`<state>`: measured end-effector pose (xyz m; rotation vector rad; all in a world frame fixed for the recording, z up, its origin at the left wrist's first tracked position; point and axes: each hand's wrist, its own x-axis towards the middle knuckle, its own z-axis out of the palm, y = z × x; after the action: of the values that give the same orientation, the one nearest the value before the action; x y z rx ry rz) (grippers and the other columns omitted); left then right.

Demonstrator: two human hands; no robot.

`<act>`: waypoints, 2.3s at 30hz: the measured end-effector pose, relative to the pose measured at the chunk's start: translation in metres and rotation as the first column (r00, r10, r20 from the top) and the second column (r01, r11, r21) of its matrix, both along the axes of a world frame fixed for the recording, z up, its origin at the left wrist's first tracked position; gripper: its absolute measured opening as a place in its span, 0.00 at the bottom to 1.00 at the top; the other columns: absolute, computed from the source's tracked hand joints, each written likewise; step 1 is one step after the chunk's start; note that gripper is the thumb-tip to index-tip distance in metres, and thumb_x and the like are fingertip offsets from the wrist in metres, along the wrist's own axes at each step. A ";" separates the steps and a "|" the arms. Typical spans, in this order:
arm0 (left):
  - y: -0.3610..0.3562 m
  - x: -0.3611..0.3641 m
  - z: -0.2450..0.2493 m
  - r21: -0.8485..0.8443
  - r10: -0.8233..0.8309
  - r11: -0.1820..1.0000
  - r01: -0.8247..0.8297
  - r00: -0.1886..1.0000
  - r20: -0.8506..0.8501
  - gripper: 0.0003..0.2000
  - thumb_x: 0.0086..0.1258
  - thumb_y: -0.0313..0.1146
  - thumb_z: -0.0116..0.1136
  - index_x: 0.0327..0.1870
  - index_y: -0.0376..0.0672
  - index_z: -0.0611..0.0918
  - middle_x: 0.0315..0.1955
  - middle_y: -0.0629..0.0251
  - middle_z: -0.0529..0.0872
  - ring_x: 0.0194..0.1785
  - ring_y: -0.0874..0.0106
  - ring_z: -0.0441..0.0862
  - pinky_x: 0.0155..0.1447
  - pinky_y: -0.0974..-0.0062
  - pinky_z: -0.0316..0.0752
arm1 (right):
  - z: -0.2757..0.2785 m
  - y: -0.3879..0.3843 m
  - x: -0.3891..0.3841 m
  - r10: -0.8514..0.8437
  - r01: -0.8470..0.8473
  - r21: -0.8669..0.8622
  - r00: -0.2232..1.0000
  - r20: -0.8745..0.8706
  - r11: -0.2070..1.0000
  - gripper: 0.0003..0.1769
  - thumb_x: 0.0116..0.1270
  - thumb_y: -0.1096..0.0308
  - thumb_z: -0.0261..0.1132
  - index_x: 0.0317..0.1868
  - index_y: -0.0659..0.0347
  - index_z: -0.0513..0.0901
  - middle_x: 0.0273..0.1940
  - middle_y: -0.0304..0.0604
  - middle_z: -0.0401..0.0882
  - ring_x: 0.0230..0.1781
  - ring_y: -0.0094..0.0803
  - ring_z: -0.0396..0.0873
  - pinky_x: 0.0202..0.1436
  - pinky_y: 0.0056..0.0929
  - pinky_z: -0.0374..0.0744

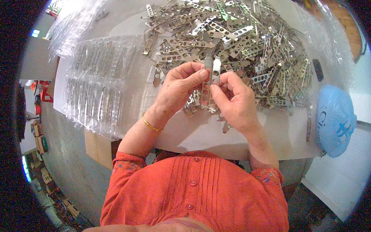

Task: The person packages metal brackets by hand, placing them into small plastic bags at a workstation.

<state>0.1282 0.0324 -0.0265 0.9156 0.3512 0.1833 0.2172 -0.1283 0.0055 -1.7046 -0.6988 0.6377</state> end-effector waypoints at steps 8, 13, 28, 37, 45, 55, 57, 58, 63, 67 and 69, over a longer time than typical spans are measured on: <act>-0.002 0.002 0.000 -0.039 -0.003 0.999 0.003 1.000 -0.016 0.10 0.72 0.34 0.66 0.47 0.38 0.85 0.35 0.71 0.87 0.35 0.82 0.80 0.41 0.81 0.76 | 0.005 0.000 -0.001 -0.004 0.004 0.001 0.999 -0.034 1.000 0.03 0.71 0.75 0.64 0.41 0.63 0.77 0.28 0.31 0.80 0.27 0.12 0.74 0.28 0.17 0.72; -0.002 0.001 0.002 -0.069 -0.006 0.998 0.003 0.999 -0.036 0.10 0.72 0.34 0.67 0.47 0.37 0.85 0.35 0.71 0.87 0.35 0.81 0.80 0.41 0.81 0.77 | 0.002 -0.001 -0.001 -0.002 0.003 0.005 0.999 -0.032 1.000 0.03 0.71 0.75 0.63 0.41 0.63 0.77 0.28 0.31 0.80 0.27 0.12 0.74 0.28 0.17 0.72; -0.001 0.001 -0.001 -0.069 -0.012 0.998 0.011 1.000 -0.013 0.10 0.72 0.34 0.66 0.47 0.37 0.85 0.35 0.70 0.87 0.35 0.80 0.81 0.42 0.80 0.78 | 0.002 -0.001 -0.002 0.002 -0.002 0.009 0.999 -0.038 1.000 0.03 0.72 0.74 0.64 0.41 0.62 0.77 0.28 0.31 0.79 0.26 0.12 0.73 0.27 0.17 0.72; -0.001 0.001 0.000 -0.058 -0.020 0.998 0.019 1.000 -0.018 0.10 0.73 0.34 0.66 0.46 0.36 0.84 0.35 0.69 0.87 0.35 0.80 0.81 0.41 0.80 0.78 | 0.002 0.000 -0.001 0.008 -0.008 0.001 0.999 -0.050 1.000 0.04 0.72 0.74 0.64 0.41 0.62 0.76 0.28 0.32 0.80 0.25 0.13 0.75 0.27 0.18 0.73; 0.001 0.000 -0.003 -0.057 -0.030 0.998 0.029 0.999 -0.020 0.09 0.74 0.33 0.64 0.48 0.37 0.85 0.37 0.68 0.88 0.38 0.79 0.83 0.44 0.78 0.80 | 0.000 -0.002 0.001 0.018 -0.018 -0.003 1.000 -0.013 1.000 0.03 0.72 0.74 0.64 0.40 0.62 0.77 0.27 0.31 0.79 0.24 0.12 0.73 0.25 0.18 0.71; -0.002 0.001 -0.001 -0.056 -0.006 0.998 0.005 1.000 -0.016 0.10 0.73 0.34 0.66 0.47 0.36 0.85 0.34 0.69 0.87 0.35 0.80 0.81 0.41 0.79 0.79 | -0.001 -0.002 0.000 0.003 -0.003 -0.002 0.999 -0.039 1.000 0.04 0.71 0.74 0.64 0.40 0.62 0.76 0.26 0.31 0.78 0.25 0.12 0.73 0.26 0.18 0.71; -0.001 0.001 -0.001 -0.058 -0.009 0.998 0.007 1.000 -0.023 0.10 0.73 0.34 0.66 0.47 0.36 0.85 0.34 0.69 0.87 0.35 0.80 0.82 0.41 0.79 0.79 | 0.000 -0.002 0.000 0.001 -0.002 -0.017 0.999 -0.036 1.000 0.04 0.71 0.74 0.64 0.40 0.62 0.76 0.27 0.31 0.78 0.25 0.13 0.73 0.26 0.18 0.72; -0.001 0.001 -0.001 -0.061 -0.011 0.998 0.009 1.000 -0.029 0.10 0.73 0.34 0.66 0.47 0.36 0.85 0.34 0.69 0.87 0.35 0.80 0.82 0.41 0.79 0.79 | 0.000 -0.002 0.000 0.001 -0.002 -0.017 0.999 -0.036 1.000 0.04 0.71 0.74 0.64 0.40 0.62 0.76 0.27 0.31 0.78 0.25 0.13 0.73 0.26 0.18 0.72; -0.002 0.001 -0.002 -0.071 -0.002 0.997 0.000 1.000 -0.023 0.11 0.73 0.34 0.66 0.47 0.36 0.84 0.35 0.68 0.87 0.35 0.79 0.82 0.41 0.79 0.79 | 0.001 -0.001 -0.001 0.012 -0.012 0.003 0.999 -0.046 1.000 0.04 0.71 0.74 0.64 0.40 0.62 0.76 0.27 0.31 0.78 0.25 0.13 0.73 0.27 0.18 0.71; -0.001 0.000 -0.001 -0.069 -0.012 0.998 0.011 1.000 -0.016 0.11 0.73 0.34 0.66 0.48 0.35 0.84 0.35 0.68 0.87 0.35 0.79 0.82 0.41 0.79 0.79 | 0.001 -0.002 -0.001 0.015 -0.015 -0.003 0.998 -0.053 1.000 0.03 0.71 0.74 0.64 0.41 0.62 0.77 0.27 0.32 0.79 0.25 0.13 0.74 0.26 0.18 0.72; -0.001 0.000 0.000 -0.070 -0.016 0.997 0.015 1.000 -0.017 0.11 0.73 0.34 0.65 0.48 0.35 0.84 0.35 0.68 0.87 0.34 0.79 0.82 0.41 0.79 0.79 | 0.001 -0.001 -0.001 0.009 -0.008 0.014 0.997 -0.070 1.000 0.03 0.71 0.74 0.64 0.41 0.62 0.77 0.27 0.33 0.80 0.24 0.14 0.75 0.26 0.18 0.73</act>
<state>0.1284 0.0316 -0.0265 0.8512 0.3646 0.1482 0.2163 -0.1295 0.0064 -1.6591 -0.6599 0.6945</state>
